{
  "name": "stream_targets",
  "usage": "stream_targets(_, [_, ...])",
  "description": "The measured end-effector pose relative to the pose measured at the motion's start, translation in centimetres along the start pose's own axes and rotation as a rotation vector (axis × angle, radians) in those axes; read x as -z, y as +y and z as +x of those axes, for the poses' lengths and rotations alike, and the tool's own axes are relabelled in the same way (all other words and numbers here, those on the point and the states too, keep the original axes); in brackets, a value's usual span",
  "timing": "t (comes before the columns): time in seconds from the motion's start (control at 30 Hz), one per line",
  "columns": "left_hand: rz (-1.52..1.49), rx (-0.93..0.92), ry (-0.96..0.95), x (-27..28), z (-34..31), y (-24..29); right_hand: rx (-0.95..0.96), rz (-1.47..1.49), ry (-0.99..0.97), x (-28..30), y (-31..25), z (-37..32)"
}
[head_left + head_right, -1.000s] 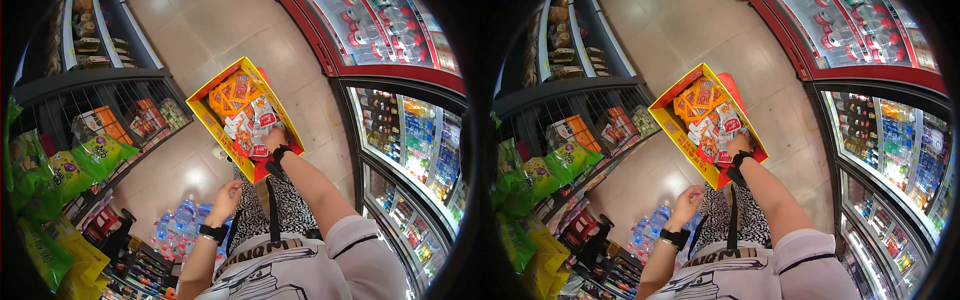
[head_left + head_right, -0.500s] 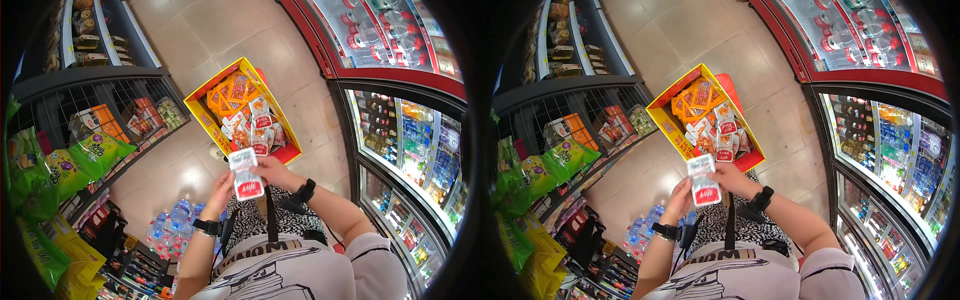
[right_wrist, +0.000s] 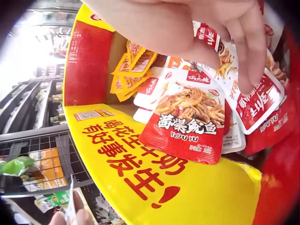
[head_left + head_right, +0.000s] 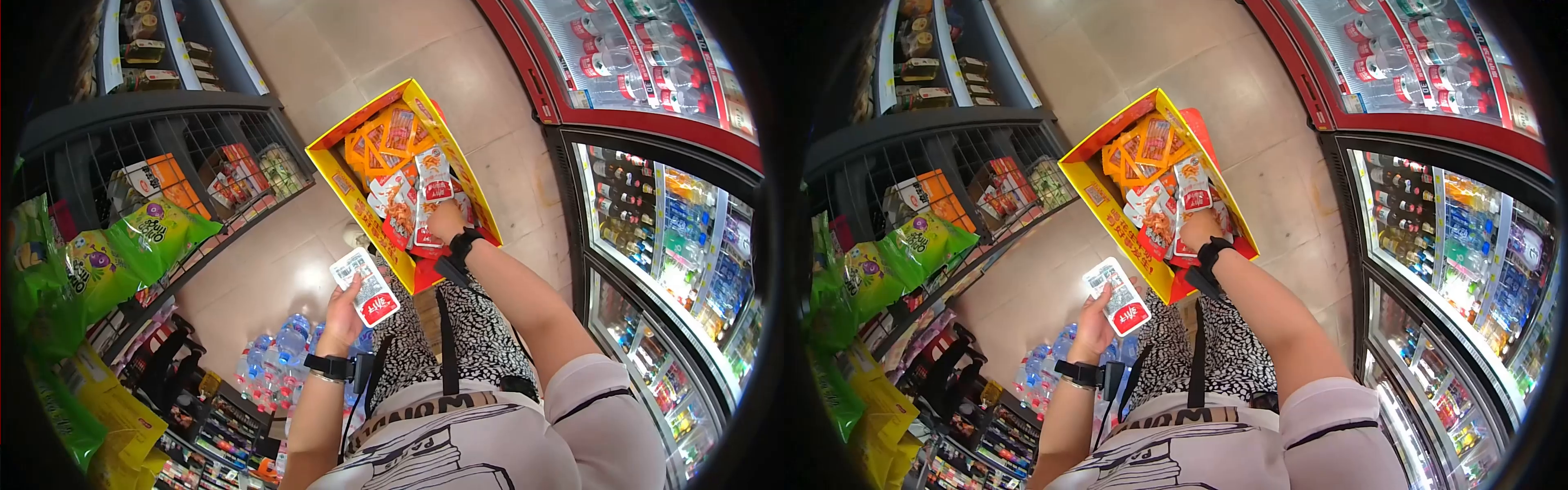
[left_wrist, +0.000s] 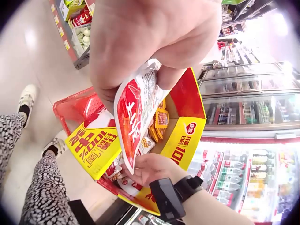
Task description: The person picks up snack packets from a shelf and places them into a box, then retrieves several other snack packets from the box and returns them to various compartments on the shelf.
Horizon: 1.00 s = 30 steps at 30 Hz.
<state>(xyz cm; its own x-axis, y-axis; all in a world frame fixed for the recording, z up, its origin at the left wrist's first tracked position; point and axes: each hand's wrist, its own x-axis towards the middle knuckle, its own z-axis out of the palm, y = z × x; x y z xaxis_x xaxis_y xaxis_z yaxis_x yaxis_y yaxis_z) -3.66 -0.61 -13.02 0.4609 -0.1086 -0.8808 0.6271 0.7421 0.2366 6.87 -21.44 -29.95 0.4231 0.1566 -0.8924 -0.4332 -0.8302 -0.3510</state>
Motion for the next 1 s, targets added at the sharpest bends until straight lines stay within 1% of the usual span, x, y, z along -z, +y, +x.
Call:
stream_targets(0.07, [-0.047,0.003,-0.009,0.1,-0.1,-0.1,-0.162,0.251,0.228,-1.2,-0.1,0.8])
stream_targets(0.1, [-0.051,0.002,-0.012,0.3,0.0,-0.2,-0.048,0.058,0.228,-0.5,-0.3,0.4])
stream_targets(0.13, [-0.054,0.000,-0.010,0.2,0.0,-0.2,-0.046,0.056,0.226,-1.1,0.9,1.6])
stream_targets(0.2, [-0.048,0.011,0.003,0.1,-0.1,-0.3,-0.077,-0.421,0.145,-2.6,2.6,3.5])
stream_targets(0.23, [-0.052,0.009,0.009,-0.1,-0.2,-0.3,-0.074,-0.424,0.139,-1.9,1.5,2.2])
stream_targets(0.3, [-0.149,0.034,0.015,-0.3,-0.3,-0.2,-0.220,0.343,0.452,-0.3,-0.8,-0.7])
stream_targets(0.33, [-0.150,0.030,0.020,-0.3,-0.4,-0.2,-0.216,0.342,0.447,0.1,-0.8,-1.1])
stream_targets(0.4, [-0.149,0.017,0.002,-0.3,-0.4,-0.2,-0.131,0.434,0.173,1.3,-0.6,-1.8])
stream_targets(0.43, [-0.144,0.016,-0.004,-0.2,-0.3,-0.2,-0.112,0.473,0.218,1.1,-0.6,-2.2])
stream_targets(0.47, [-0.146,0.013,-0.004,-0.1,-0.3,-0.2,-0.109,0.470,0.217,1.2,-0.4,-2.9])
stream_targets(0.53, [-0.171,0.031,-0.027,-0.1,-0.3,0.0,0.014,0.581,0.147,2.6,-1.1,-5.6])
stream_targets(0.57, [-0.175,0.028,-0.032,-0.2,-0.3,0.0,0.034,0.666,0.063,3.4,-1.6,-7.0])
stream_targets(0.6, [-0.132,0.022,-0.030,-0.4,-0.3,0.0,0.050,0.614,-0.009,4.2,-2.0,-8.4])
stream_targets(0.67, [-0.095,0.017,-0.035,-0.6,-0.1,-0.1,0.065,0.667,-0.118,5.8,-4.5,-12.4])
stream_targets(0.73, [-0.020,0.027,-0.064,-0.3,0.1,-0.5,0.139,0.741,-0.214,4.4,-4.5,-13.6])
stream_targets(0.77, [-0.049,0.029,0.003,-0.3,0.2,-1.0,0.165,0.735,-0.229,3.4,-4.6,-14.1])
stream_targets(0.8, [-0.051,0.028,0.002,-0.6,0.2,-1.3,0.184,0.742,-0.256,2.8,-5.6,-14.9])
stream_targets(0.87, [0.035,0.074,-0.033,-1.1,0.1,-1.6,0.272,0.647,-0.268,0.6,-6.1,-15.3])
stream_targets(0.93, [0.082,0.112,-0.046,-1.3,0.2,-1.7,0.369,0.581,-0.277,0.1,-7.5,-15.6])
stream_targets(0.97, [0.036,0.071,0.011,-1.4,0.3,-1.9,0.341,0.513,-0.245,0.0,-7.6,-14.9])
stream_targets(1.0, [-0.011,0.031,0.067,-1.3,0.5,-2.0,0.339,0.514,-0.245,-0.2,-7.2,-13.6])
